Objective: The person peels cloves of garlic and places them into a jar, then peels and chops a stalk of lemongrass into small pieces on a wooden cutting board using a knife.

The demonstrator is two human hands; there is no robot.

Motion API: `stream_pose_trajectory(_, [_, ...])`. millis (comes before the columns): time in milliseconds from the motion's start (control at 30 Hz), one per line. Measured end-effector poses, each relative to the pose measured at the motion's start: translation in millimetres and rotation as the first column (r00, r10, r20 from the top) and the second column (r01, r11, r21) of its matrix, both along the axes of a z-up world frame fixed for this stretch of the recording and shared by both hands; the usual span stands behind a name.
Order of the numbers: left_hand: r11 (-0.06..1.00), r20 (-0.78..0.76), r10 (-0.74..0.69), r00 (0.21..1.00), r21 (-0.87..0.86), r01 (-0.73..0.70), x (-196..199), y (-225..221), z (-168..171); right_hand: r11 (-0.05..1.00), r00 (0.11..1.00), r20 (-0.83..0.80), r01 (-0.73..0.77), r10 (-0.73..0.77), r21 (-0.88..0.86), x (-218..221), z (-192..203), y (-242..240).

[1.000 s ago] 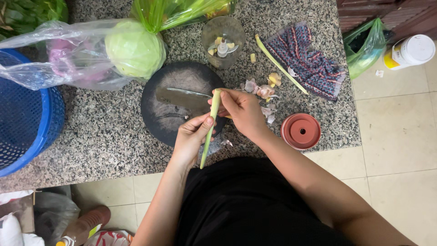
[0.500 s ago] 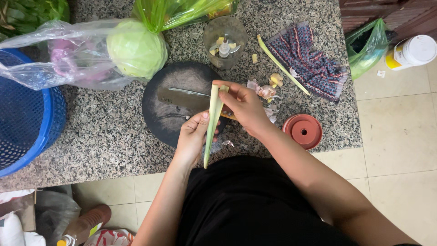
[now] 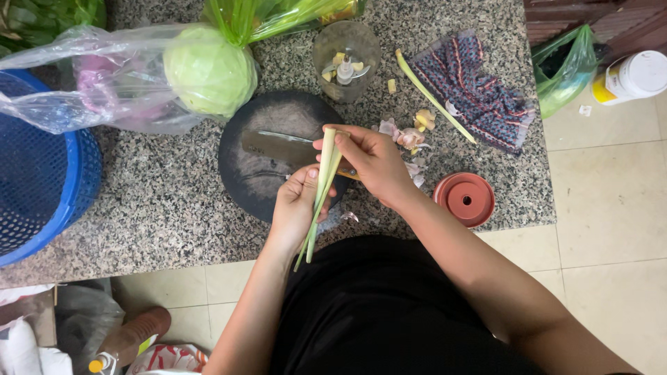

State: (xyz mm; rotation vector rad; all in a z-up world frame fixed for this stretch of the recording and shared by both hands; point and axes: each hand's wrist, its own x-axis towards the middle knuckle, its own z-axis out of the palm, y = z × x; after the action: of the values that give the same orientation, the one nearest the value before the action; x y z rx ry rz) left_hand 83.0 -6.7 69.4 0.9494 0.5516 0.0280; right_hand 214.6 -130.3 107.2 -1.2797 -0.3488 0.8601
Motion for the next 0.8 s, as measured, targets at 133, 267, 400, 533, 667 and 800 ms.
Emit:
stream_pose_trajectory(133, [0.965, -0.026, 0.004, 1.000, 0.262, 0.003, -0.5, 0.3, 3.3, 1.000, 1.000, 0.000, -0.010, 0.010, 0.017, 0.8, -2.8, -0.4])
stream_pose_trajectory(267, [0.896, 0.009, 0.030, 0.999, 0.443, -0.031, -2.0, -0.1, 5.6, 1.000, 1.000, -0.021, -0.017, 0.018, 0.020, 1.7, -4.5, 1.7])
stream_pose_trajectory(400, [0.885, 0.010, 0.042, 0.999, 0.463, -0.042, -4.4, -1.4, 7.6, 0.999, 0.999, -0.025, -0.037, 0.037, -0.021, 3.5, -4.4, 2.4])
stream_pose_trajectory(533, [0.941, -0.020, 0.038, 0.999, 0.338, -0.029, -7.6, -0.4, 12.5, 0.998, 0.998, -0.021, -0.059, 0.058, -0.024, 5.2, -4.4, 0.6])
stream_pose_trajectory(667, [0.968, -0.052, 0.017, 0.998, 0.250, -0.003, -9.1, 2.4, 19.0, 0.997, 0.997, 0.001, -0.071, 0.071, -0.036, 4.8, -4.8, 0.9])
stream_pose_trajectory(800, [0.996, -0.017, -0.006, 1.000, 0.083, 0.007, -9.4, 3.5, 21.9, 0.999, 0.998, -0.062, -0.029, 0.026, -0.036, 4.3, -3.1, 0.1])
